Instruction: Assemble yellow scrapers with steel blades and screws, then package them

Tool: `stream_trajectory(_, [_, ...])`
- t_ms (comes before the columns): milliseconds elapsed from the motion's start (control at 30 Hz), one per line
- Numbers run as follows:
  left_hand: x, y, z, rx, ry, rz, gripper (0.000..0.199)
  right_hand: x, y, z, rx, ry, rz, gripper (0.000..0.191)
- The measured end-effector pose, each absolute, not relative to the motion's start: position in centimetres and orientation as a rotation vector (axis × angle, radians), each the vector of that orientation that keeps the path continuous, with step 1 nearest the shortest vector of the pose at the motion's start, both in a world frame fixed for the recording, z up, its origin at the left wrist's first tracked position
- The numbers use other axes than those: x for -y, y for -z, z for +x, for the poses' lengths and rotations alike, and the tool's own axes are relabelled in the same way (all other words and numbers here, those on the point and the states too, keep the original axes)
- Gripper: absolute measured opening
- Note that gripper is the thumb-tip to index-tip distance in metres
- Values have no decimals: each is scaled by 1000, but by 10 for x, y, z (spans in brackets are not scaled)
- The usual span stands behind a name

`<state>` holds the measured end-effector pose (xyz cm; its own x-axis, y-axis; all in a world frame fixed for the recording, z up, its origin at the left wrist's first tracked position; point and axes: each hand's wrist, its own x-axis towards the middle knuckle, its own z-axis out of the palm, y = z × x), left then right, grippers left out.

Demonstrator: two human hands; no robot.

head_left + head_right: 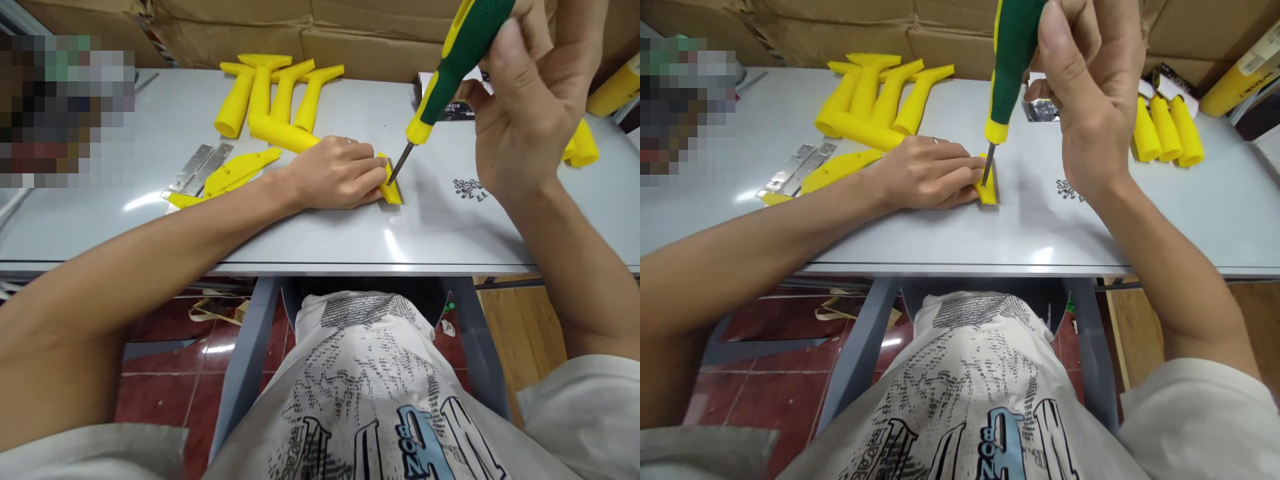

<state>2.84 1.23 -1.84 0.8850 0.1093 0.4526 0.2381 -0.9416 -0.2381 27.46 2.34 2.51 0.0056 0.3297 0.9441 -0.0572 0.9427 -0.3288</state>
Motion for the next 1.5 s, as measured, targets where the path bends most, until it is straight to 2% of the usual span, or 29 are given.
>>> stream_trajectory(100, [-12,20,29,263,657,-2782,52,-19,-26,274,1594,-245,-197,34])
stream_trajectory(200, [-12,20,30,269,697,-2784,51,-15,-27,271,1583,-149,-181,39])
stream_trajectory(400, [-12,20,30,258,724,-2814,46,-10,-25,274,1581,-331,-268,28])
stream_trajectory(667, [-13,21,30,288,697,-2823,52,-27,-28,266,1532,-82,-180,38])
stream_trajectory(867, [-11,20,31,277,711,-2822,47,-21,-25,266,1504,-158,-168,34])
stream_trajectory(933, [-11,19,31,311,751,-2856,49,-15,-23,271,1504,-260,-256,42])
stream_trajectory(1067, [-10,17,30,296,678,-2862,51,10,-25,277,1577,-513,-691,71])
stream_trajectory(1267, [-12,20,31,342,755,-2897,51,32,-27,273,1582,-540,-747,79])
stream_trajectory(1333, [-12,21,31,341,759,-2895,51,16,-24,274,1567,-436,-695,78])
stream_trajectory(1500, [-12,21,31,307,728,-2873,50,-36,-19,279,1496,-135,-248,52])
